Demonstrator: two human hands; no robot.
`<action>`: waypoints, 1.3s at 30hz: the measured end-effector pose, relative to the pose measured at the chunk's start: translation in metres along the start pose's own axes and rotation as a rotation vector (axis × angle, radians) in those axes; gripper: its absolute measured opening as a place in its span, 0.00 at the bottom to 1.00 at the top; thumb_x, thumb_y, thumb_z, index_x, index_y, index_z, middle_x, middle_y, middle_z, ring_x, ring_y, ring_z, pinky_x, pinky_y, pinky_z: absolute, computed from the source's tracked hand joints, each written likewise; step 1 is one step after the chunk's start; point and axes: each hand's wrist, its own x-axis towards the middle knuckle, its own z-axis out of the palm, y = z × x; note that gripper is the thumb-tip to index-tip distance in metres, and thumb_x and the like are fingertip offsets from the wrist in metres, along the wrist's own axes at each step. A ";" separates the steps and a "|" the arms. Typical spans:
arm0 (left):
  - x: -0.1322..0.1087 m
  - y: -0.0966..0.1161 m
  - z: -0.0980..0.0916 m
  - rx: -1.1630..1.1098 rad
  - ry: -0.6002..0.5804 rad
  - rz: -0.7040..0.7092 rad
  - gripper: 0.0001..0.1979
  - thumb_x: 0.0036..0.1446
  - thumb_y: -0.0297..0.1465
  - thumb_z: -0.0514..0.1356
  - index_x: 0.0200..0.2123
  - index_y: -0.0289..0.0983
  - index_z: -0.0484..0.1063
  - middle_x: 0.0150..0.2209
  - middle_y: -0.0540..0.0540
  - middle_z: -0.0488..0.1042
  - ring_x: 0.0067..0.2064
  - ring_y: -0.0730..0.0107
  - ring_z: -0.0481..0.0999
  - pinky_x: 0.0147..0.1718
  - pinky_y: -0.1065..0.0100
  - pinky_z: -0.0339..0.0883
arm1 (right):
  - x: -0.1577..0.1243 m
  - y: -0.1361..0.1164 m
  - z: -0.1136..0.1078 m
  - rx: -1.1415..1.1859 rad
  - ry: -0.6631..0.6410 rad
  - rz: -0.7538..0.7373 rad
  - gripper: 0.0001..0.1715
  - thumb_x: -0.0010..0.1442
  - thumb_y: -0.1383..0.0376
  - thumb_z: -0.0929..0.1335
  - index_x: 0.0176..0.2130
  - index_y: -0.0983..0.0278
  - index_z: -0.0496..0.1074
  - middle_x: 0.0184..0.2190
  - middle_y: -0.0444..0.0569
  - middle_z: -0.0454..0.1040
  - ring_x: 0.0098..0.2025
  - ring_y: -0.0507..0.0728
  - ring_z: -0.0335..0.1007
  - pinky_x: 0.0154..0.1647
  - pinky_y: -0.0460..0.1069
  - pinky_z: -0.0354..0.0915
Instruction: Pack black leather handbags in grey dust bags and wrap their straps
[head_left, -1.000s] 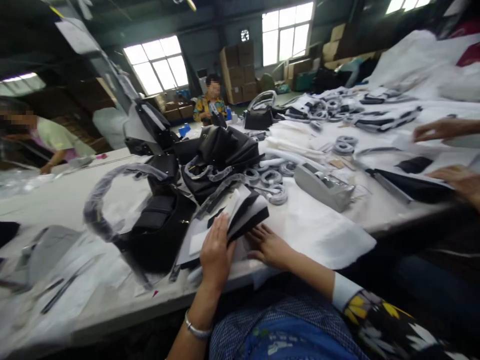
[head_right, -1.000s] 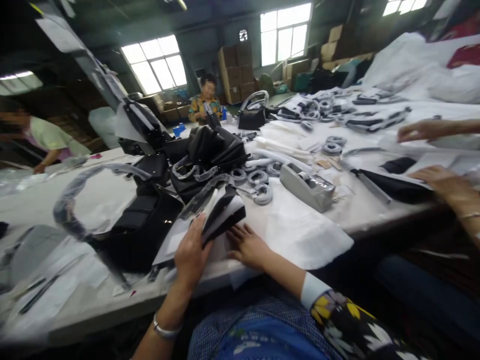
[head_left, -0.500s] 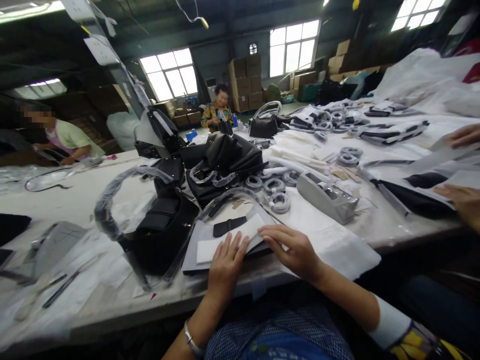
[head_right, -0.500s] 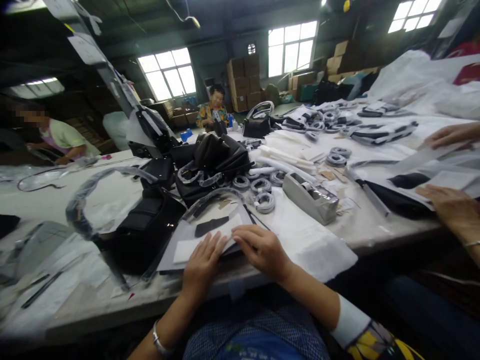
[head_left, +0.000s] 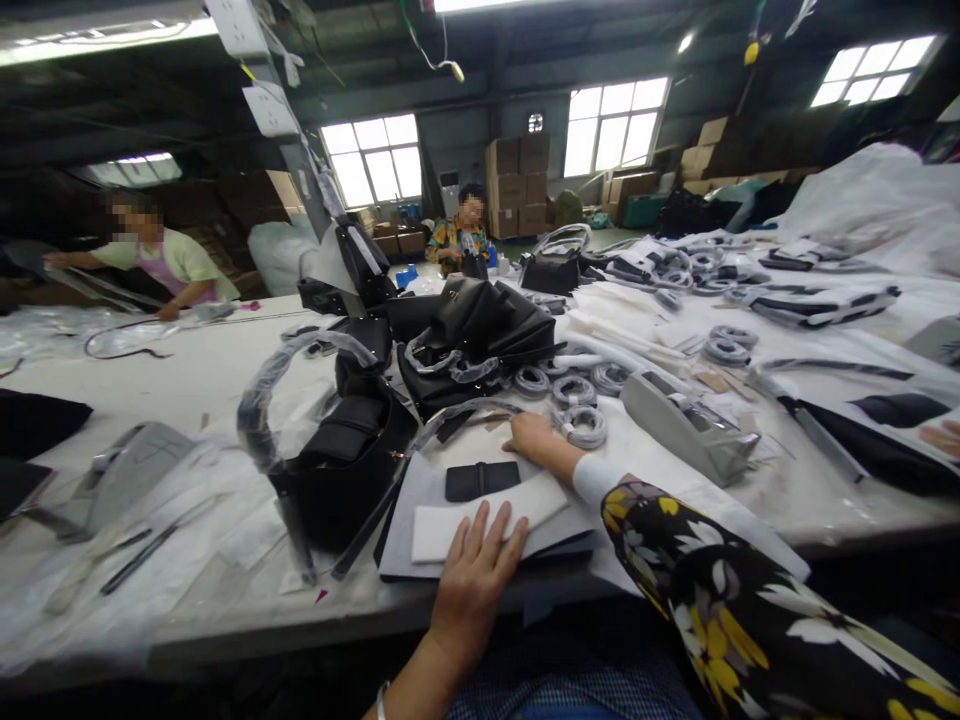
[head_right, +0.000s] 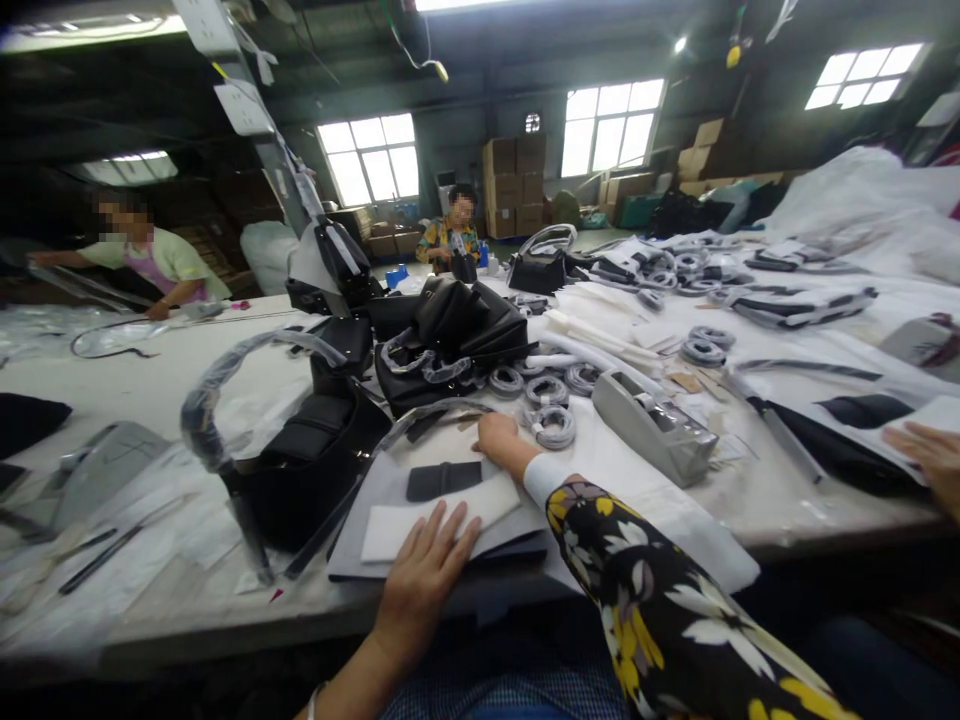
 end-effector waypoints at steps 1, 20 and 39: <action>0.000 0.000 0.001 -0.003 0.003 0.000 0.25 0.68 0.23 0.48 0.66 0.44 0.61 0.66 0.49 0.62 0.64 0.52 0.66 0.56 0.52 0.71 | 0.003 -0.001 0.001 0.003 -0.028 0.037 0.21 0.67 0.59 0.68 0.55 0.65 0.69 0.53 0.54 0.71 0.50 0.60 0.72 0.49 0.59 0.71; -0.001 -0.012 0.002 -0.033 -0.044 0.011 0.25 0.67 0.23 0.48 0.65 0.44 0.61 0.66 0.49 0.63 0.64 0.53 0.66 0.57 0.53 0.68 | -0.039 0.042 -0.019 0.619 0.217 -0.179 0.16 0.64 0.63 0.69 0.48 0.69 0.78 0.44 0.52 0.81 0.45 0.58 0.79 0.49 0.49 0.71; 0.009 -0.010 0.001 -0.081 -0.153 0.012 0.24 0.64 0.21 0.52 0.62 0.36 0.65 0.64 0.40 0.66 0.65 0.48 0.64 0.60 0.48 0.65 | -0.180 0.048 0.066 0.109 0.632 -0.750 0.28 0.62 0.75 0.60 0.59 0.62 0.71 0.56 0.51 0.75 0.61 0.60 0.67 0.64 0.61 0.63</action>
